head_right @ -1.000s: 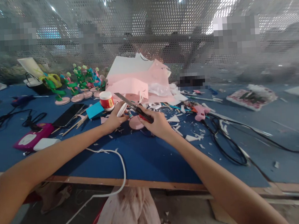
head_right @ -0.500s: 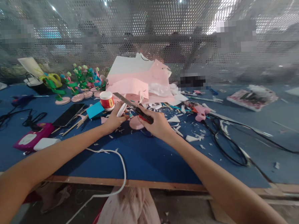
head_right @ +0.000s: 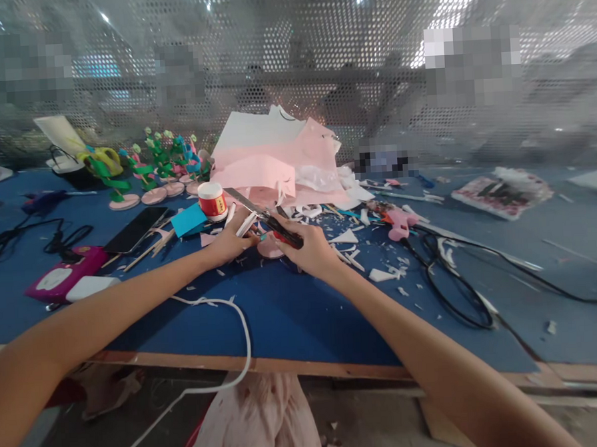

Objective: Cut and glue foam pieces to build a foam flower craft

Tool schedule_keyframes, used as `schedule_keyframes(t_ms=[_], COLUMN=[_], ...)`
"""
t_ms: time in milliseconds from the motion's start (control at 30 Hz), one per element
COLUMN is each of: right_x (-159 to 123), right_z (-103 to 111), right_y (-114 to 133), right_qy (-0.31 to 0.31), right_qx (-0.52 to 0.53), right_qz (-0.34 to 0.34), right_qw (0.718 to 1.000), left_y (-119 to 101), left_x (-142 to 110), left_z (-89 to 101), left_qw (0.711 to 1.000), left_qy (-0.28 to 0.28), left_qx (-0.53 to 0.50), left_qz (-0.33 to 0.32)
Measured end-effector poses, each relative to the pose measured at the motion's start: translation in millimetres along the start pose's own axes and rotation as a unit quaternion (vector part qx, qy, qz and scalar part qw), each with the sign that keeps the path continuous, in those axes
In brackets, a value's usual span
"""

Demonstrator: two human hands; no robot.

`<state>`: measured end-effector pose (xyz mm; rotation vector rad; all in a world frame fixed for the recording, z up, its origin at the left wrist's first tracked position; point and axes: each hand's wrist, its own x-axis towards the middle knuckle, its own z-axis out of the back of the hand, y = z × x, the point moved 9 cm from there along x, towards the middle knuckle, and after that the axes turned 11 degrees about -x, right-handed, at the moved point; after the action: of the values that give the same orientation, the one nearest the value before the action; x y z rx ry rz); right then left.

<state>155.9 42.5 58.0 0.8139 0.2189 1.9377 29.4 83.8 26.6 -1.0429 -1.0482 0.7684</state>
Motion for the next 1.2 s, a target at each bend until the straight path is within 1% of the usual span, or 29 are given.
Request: schedule_keyframes(t_ms=[167,233,333,433,500,567,700,767,867,967,1200], right_x=[0,0,-1,-2,-2,-2,-3,-4,-3,-3,-2], right_z=[1,2,2,2,2,3,0,0,3,5,2], right_y=[3,3,4,4,3,3,7,8,4,-1,-3], right_qy=[0.003,0.002,-0.003,-0.005,-0.006,-0.005,0.009,0.008,-0.017,-0.037,-0.014], right_qx=[-0.009,-0.015,-0.017,-0.018,-0.027,-0.038,-0.047,-0.056,-0.072,-0.075,-0.082], right_qz=[-0.001,0.003,0.007,0.008,0.003,-0.001,0.013,0.016,0.007,0.001,-0.002], right_qw=[1.000,1.000,1.000,1.000,1.000,0.999,0.999,0.998,0.997,0.997,0.997], left_y=[4,5,5,4,3,4,11,13,13,9,0], left_x=[0,0,0,2,2,2,0,-1,0,0,0], left_z=[8.1,9.3,8.3,4.4,2.7,5.3,16.6,18.3,16.2,13.5,9.8], left_qw=[0.998,0.997,0.998,0.999,1.000,0.999,0.990,0.987,0.986,0.985,0.988], left_qy=[-0.053,-0.062,-0.055,-0.030,-0.021,-0.037,-0.105,-0.117,-0.111,-0.102,-0.082], left_qx=[-0.045,-0.053,-0.041,-0.012,-0.011,-0.029,-0.086,-0.098,-0.108,-0.128,-0.127], left_qz=[0.005,0.007,0.007,0.001,-0.004,-0.002,0.033,0.047,0.057,0.048,0.028])
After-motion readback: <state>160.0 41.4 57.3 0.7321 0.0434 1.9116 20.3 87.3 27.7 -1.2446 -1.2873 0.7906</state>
